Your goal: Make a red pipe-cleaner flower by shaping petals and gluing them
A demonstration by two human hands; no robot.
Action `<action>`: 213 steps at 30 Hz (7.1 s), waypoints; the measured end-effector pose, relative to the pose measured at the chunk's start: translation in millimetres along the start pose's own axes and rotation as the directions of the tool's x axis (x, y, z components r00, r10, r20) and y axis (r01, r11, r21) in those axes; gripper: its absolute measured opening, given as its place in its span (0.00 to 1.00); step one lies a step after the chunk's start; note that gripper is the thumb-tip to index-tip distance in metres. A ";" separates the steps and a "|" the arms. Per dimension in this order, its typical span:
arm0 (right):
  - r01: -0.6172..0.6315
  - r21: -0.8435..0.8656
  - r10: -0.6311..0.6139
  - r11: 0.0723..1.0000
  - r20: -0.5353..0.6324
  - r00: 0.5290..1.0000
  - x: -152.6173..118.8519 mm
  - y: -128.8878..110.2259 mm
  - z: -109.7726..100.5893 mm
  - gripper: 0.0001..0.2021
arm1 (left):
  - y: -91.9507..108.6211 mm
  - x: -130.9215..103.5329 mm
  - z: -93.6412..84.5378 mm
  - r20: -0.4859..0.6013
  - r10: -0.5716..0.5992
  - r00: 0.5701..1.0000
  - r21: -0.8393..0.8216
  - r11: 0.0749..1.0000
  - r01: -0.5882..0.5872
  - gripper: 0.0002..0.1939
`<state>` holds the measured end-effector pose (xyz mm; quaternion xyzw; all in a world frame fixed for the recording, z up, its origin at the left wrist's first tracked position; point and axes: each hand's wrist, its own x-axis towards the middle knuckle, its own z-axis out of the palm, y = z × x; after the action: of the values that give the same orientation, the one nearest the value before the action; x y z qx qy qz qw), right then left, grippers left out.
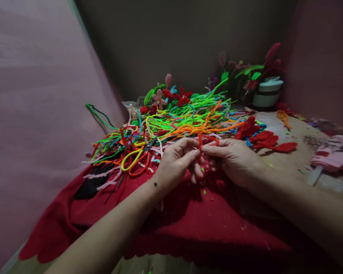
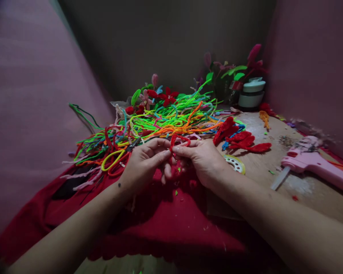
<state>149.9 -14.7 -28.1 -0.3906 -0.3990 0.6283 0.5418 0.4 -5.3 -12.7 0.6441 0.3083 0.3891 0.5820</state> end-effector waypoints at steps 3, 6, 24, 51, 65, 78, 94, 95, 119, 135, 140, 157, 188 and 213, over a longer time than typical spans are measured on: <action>0.021 0.013 -0.021 1.000 -0.002 1.000 1.5 0.6 -0.2 0.09 | -0.6 1.0 -2.1 0.031 0.003 1.000 -0.040 0.999 -0.001 0.07; 0.014 0.026 -0.015 1.000 0.031 0.999 1.8 1.1 0.9 0.11 | -0.3 1.4 -3.2 0.026 0.006 1.000 -0.027 1.000 -0.006 0.06; 0.215 -0.074 -0.212 0.974 0.047 0.976 -2.7 -0.5 1.6 0.08 | 4.0 0.2 -2.7 -0.008 0.011 1.000 0.128 0.992 -0.010 0.10; 0.092 -0.221 -0.101 0.971 -0.032 0.994 -7.3 -3.9 6.9 0.08 | -0.7 1.5 6.3 -0.146 -0.036 0.989 0.228 0.971 0.069 0.05; 0.139 -0.154 -0.149 0.978 -0.056 0.987 -7.4 -4.1 6.6 0.06 | 1.8 1.0 5.8 -0.132 -0.039 0.990 0.136 0.989 0.057 0.02; 0.091 -0.206 -0.071 0.974 0.101 0.992 -6.0 -5.7 3.4 0.04 | -0.4 0.2 4.8 0.036 0.001 0.999 0.198 0.980 -0.009 0.06; 0.199 -0.182 -0.171 0.963 0.159 0.972 -3.6 -5.2 -2.8 0.07 | 6.9 2.0 -0.1 0.053 -0.184 0.982 -0.007 0.983 0.184 0.05; 0.204 -0.154 -0.177 0.967 0.170 0.969 -1.9 -3.1 -3.7 0.08 | 7.1 2.2 -1.0 0.069 -0.211 0.975 -0.043 0.976 0.214 0.05; 0.205 -0.065 -0.212 0.977 -0.121 0.970 5.3 -0.6 -1.9 0.08 | 5.7 5.6 -13.1 -0.245 0.004 0.970 0.661 0.732 0.164 0.04; 0.090 -0.108 -0.085 0.990 0.051 0.995 -5.7 1.9 6.1 0.06 | 7.2 -0.2 4.0 -0.180 -0.055 0.982 0.275 0.956 0.103 0.05; 0.183 -0.312 -0.179 0.932 0.044 0.983 -8.2 -3.8 6.5 0.08 | 17.5 0.1 -5.4 -0.148 -0.050 0.988 0.206 0.975 0.080 0.11; 0.151 -0.443 -0.063 0.884 0.207 0.976 -13.6 -9.6 10.9 0.13 | 19.4 -0.5 -14.4 -0.019 -0.019 1.000 0.247 0.969 0.023 0.07; 0.119 -0.400 -0.054 0.909 0.170 0.984 -12.8 -1.7 10.1 0.13 | 17.1 1.2 -6.0 -0.226 0.076 0.971 0.350 0.937 0.008 0.09; 0.140 -0.434 -0.084 0.890 0.146 0.986 -14.0 -6.3 8.1 0.08 | 13.2 3.7 -20.1 0.031 0.038 0.999 0.307 0.951 -0.046 0.04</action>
<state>146.3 -28.7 -18.5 -0.4403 -0.5857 0.5118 0.4485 -15.7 6.4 1.3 0.7381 0.3441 0.3406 0.4700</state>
